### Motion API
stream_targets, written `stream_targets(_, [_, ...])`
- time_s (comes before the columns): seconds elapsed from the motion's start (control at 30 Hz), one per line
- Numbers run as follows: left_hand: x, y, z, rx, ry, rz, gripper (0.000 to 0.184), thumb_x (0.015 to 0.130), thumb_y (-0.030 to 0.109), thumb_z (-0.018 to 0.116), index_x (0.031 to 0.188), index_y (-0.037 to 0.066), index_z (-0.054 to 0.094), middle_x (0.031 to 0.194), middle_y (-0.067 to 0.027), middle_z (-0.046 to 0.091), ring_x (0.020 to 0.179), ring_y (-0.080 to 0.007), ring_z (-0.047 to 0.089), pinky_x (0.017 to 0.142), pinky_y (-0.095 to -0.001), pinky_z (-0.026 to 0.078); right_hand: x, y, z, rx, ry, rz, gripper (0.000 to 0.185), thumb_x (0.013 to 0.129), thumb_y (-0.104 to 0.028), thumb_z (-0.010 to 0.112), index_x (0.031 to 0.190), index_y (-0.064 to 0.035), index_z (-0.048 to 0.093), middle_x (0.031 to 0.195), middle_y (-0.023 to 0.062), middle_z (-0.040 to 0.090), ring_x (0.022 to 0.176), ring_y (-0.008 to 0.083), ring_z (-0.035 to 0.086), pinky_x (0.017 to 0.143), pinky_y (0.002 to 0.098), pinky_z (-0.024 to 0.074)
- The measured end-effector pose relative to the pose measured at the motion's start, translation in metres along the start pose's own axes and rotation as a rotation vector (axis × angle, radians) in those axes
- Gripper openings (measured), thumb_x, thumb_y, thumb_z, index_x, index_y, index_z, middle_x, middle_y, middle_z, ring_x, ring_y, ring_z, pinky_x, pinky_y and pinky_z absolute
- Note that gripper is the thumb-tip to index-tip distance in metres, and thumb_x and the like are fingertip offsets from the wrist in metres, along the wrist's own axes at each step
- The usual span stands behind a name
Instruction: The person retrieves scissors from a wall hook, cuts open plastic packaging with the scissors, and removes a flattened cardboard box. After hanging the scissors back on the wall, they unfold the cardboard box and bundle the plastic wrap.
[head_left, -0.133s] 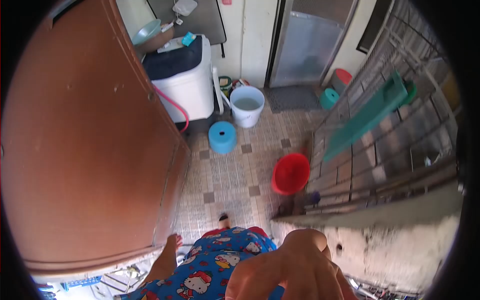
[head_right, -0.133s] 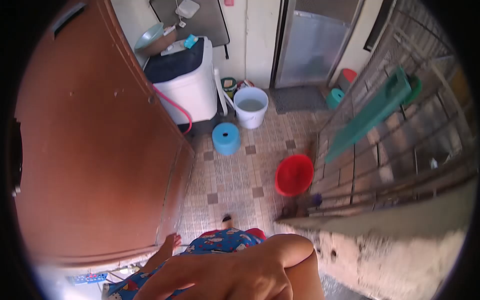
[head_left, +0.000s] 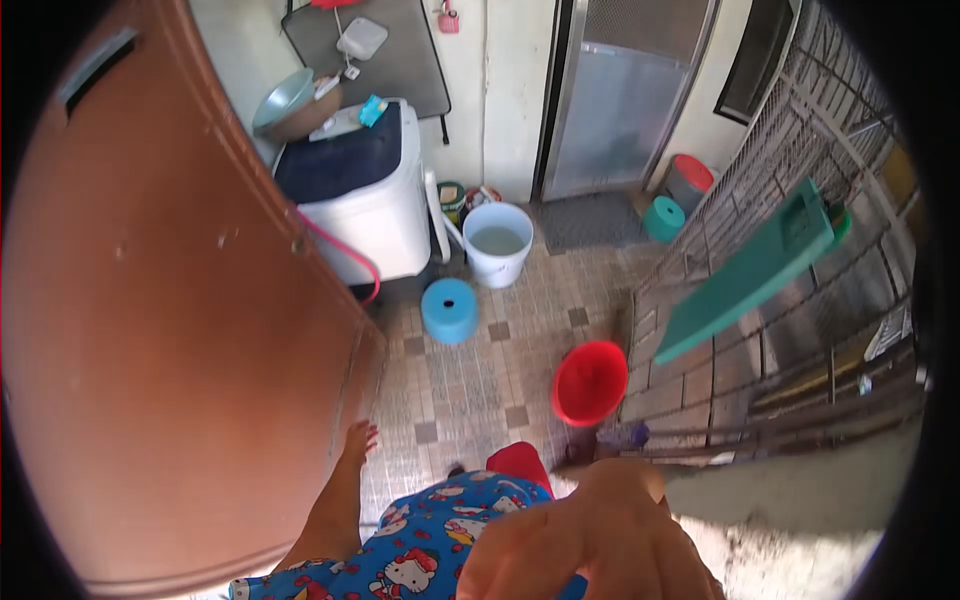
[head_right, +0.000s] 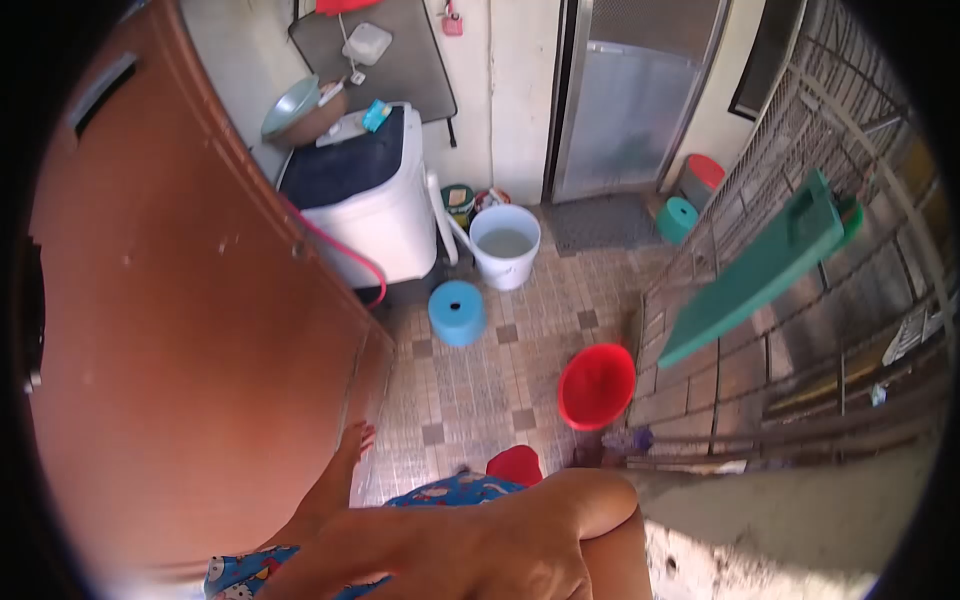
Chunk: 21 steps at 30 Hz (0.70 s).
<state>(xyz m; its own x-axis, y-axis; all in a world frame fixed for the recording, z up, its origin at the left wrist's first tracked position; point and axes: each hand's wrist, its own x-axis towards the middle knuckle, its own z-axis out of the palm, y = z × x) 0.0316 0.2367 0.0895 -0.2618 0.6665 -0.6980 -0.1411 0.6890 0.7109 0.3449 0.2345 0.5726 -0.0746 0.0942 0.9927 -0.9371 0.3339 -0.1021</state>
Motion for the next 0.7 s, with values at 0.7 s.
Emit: stream_targets(0.7, [0.171,0.011,0.062,-0.457,0.256,-0.213,0.031,0.081,0.03,0.047,0.106,0.012,0.046,0.101,-0.0064,0.054,0.091,-0.0206,0.054,0.072,-0.0405,0.041,-0.032,0.208,-0.642,-0.791,0.616,1.225,0.047,0.08,-0.033,0.053,0.118,-0.0081,0.041,0.101,0.0049,0.051,0.079,0.0136,0.051,0.064,0.0268,0.0411])
